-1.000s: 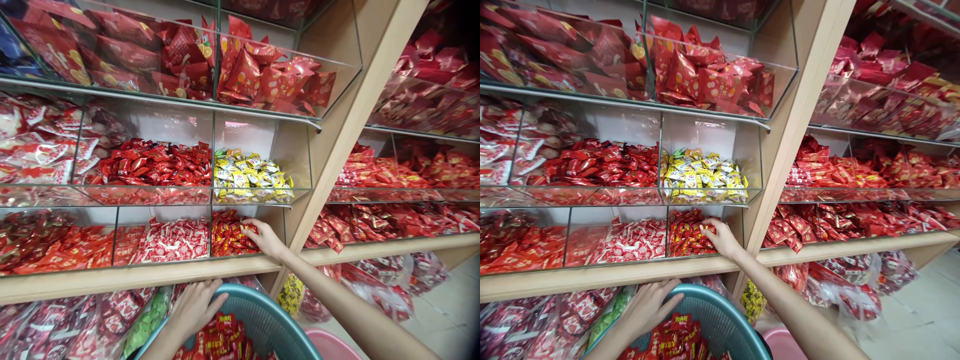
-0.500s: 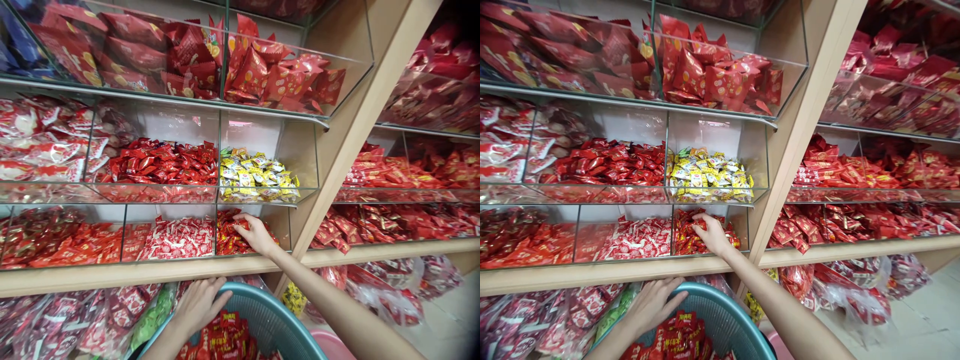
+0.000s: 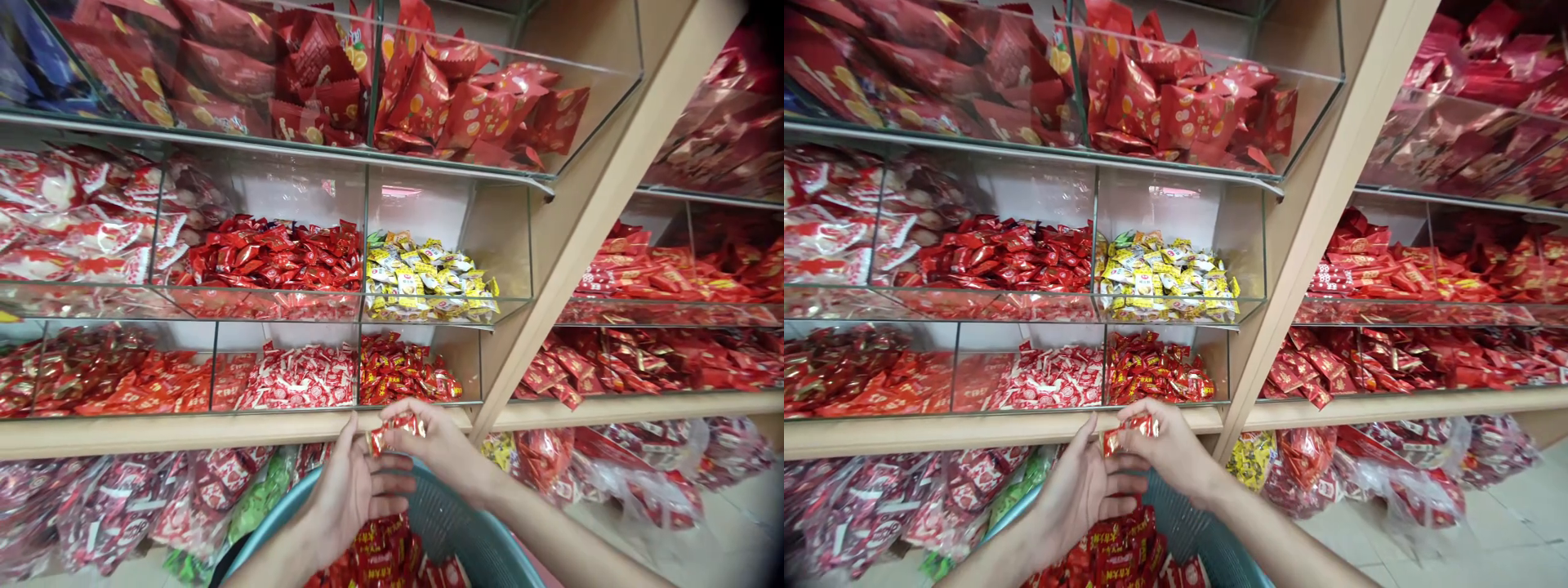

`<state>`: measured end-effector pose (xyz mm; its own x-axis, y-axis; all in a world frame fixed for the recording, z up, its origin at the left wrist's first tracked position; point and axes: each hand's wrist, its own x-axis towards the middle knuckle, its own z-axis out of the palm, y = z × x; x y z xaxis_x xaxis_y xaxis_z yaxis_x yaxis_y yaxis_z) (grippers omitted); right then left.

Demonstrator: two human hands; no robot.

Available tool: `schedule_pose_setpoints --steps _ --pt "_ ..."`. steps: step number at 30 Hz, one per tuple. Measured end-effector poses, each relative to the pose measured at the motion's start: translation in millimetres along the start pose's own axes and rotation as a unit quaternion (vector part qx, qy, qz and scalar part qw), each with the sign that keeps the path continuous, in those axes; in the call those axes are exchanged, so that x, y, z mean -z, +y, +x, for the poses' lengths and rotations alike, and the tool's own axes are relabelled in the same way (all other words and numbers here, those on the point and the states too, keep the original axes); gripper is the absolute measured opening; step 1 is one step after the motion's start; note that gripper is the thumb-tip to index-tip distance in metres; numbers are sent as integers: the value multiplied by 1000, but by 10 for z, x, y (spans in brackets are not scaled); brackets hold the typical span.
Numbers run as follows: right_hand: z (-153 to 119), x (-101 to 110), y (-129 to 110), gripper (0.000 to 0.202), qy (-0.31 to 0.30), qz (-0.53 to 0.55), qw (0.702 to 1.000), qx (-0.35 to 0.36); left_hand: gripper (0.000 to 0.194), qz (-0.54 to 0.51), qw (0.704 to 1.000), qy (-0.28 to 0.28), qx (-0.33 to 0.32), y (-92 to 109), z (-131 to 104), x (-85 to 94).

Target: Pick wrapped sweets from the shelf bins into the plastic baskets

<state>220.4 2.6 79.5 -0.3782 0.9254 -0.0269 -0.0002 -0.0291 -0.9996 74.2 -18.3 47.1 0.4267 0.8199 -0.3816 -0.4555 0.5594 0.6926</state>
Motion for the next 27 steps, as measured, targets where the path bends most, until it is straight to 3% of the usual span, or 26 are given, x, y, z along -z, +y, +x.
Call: schedule_pose_setpoints --steps 2,7,13,19,27 --pt "-60 -53 81 27 -28 12 999 -11 51 -59 998 4 28 -67 -12 -36" --pt "-85 -36 152 29 -35 69 994 -79 39 -122 988 83 42 -247 7 -20" --pt "-104 40 171 30 -9 216 967 -132 33 -135 987 72 45 -337 17 -24" --pt "-159 2 218 39 31 174 974 -141 38 -154 985 70 36 -401 46 -44" --pt "-227 -49 239 27 3 164 981 -106 37 -180 979 87 40 -432 58 -42"
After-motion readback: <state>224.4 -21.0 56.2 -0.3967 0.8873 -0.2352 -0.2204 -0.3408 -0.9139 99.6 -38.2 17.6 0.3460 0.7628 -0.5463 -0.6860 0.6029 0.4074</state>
